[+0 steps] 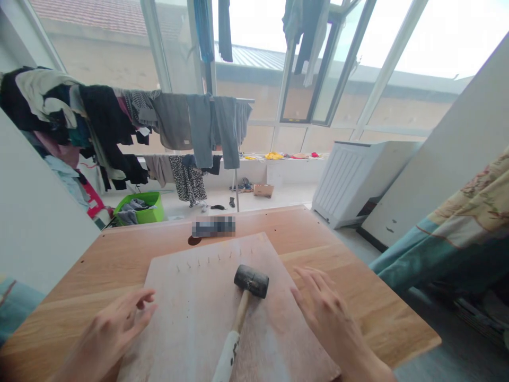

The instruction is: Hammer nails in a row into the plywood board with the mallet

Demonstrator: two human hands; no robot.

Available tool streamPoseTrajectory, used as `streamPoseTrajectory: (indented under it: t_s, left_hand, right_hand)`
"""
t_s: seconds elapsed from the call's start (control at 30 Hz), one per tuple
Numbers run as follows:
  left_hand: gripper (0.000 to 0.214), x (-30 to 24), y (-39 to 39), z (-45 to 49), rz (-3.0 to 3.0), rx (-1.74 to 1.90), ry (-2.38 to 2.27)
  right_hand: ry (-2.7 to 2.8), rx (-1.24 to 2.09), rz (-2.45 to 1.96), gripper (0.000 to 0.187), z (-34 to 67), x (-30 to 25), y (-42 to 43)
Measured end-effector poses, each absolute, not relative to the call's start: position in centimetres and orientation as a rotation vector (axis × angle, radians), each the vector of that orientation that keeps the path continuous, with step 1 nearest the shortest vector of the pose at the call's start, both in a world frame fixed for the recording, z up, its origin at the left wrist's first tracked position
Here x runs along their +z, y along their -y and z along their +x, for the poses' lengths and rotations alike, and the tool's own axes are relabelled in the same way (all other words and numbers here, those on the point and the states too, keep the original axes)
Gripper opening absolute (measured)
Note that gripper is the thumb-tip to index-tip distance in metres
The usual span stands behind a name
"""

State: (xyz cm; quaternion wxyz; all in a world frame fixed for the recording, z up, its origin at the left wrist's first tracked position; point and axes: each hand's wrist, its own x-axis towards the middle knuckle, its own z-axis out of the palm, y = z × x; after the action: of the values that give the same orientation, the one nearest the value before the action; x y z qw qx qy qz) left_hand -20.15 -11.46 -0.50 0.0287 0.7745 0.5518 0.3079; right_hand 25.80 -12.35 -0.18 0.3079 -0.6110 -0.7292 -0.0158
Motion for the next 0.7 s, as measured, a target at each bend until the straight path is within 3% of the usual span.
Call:
streamPoseTrajectory:
  t_s: [0.07,0.23,0.33,0.7]
  left_hand:
    - [0.031,0.4,10.0,-19.9,2.274,0.944,-1.744]
    - [0.036,1.4,5.5,-17.7,2.103,0.949,-1.57]
    - [0.03,1.1,4.2,-16.8,2.052,0.942,-1.508]
    - [0.023,0.0,2.8,-16.1,1.962,0.927,-1.423]
  right_hand:
    - [1.895,0.267,-1.525,0.032,23.7,1.2,8.4]
    - [2.074,0.499,-1.339,0.027,19.5,1.9,0.3]
    - [2.134,0.541,-1.285,0.017,18.4,1.5,-1.5]
    - [2.281,0.613,-1.238,0.018,16.7,2.7,-1.7]
